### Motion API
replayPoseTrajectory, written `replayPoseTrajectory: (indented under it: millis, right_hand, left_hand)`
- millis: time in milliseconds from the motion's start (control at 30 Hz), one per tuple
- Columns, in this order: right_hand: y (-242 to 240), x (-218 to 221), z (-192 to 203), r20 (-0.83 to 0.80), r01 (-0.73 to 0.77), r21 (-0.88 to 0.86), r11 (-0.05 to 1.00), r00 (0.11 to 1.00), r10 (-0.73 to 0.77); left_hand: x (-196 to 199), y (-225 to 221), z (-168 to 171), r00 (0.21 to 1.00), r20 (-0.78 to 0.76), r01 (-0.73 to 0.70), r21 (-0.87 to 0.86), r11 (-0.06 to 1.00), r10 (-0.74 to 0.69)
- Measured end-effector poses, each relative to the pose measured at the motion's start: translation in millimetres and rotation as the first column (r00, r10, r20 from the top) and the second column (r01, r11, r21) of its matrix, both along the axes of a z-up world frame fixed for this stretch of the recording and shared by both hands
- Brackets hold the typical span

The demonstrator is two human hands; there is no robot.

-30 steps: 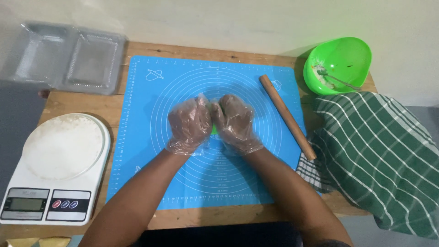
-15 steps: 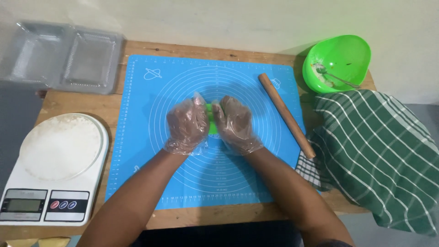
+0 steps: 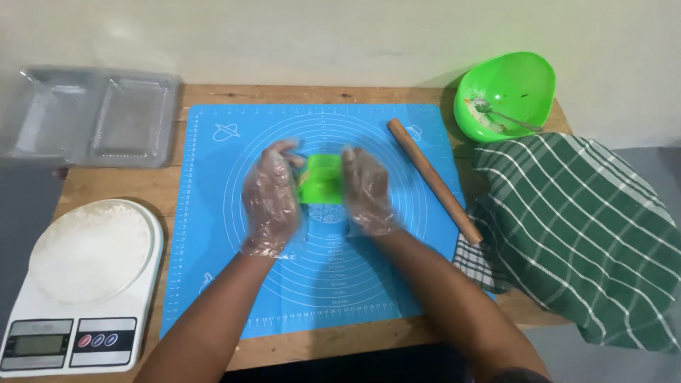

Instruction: Rolling dough, filling it, and using a mold to create a pastry

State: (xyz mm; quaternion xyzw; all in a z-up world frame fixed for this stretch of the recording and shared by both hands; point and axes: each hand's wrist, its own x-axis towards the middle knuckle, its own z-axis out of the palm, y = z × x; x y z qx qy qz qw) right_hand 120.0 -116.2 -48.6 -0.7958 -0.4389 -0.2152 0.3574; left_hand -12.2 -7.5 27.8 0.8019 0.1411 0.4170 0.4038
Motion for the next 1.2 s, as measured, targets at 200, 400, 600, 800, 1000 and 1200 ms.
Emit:
replayPoseTrajectory:
  millis: [200, 400, 600, 800, 1000, 1200]
  right_hand:
    - [-2.3, 14.0, 33.1, -0.92, 0.465, 0.117, 0.878, 0.384, -0.081]
    - [-8.6, -20.4, 83.6, -0.913, 0.241, 0.006, 0.971, 0.397, -0.093]
    - [8.0, 2.6, -7.5, -0.124, 0.214, 0.221, 0.951, 0.974, -0.191]
    - [-26.6, -3.0, 54.8, -0.343, -0.206, 0.359, 0.91, 0.878, 0.334]
    - [-20.5, 6.5, 43.8, -0.443, -0.279, 0.419, 0.864, 0.768, 0.463]
    - [-22.8, 6.6, 44.2, -0.401, -0.31, 0.454, 0.835, 0.766, 0.502]
  left_hand:
    - [3.1, -10.1, 5.1, 0.99, -0.038, 0.123, -0.216, 0.969, -0.134]
    - [12.0, -16.9, -7.7, 0.912, -0.181, 0.263, -0.434, 0.862, -0.369]
    - [8.0, -2.5, -16.5, 0.93, 0.11, 0.348, -0.564, 0.748, -0.35]
    - [7.4, 3.9, -16.6, 0.911, -0.071, 0.397, -0.122, 0.91, -0.407]
    - [6.8, 13.9, -27.2, 0.903, -0.094, 0.428, 0.11, 0.897, -0.42]
    - [5.6, 16.8, -21.0, 0.896, -0.119, 0.44, 0.1, 0.892, -0.428]
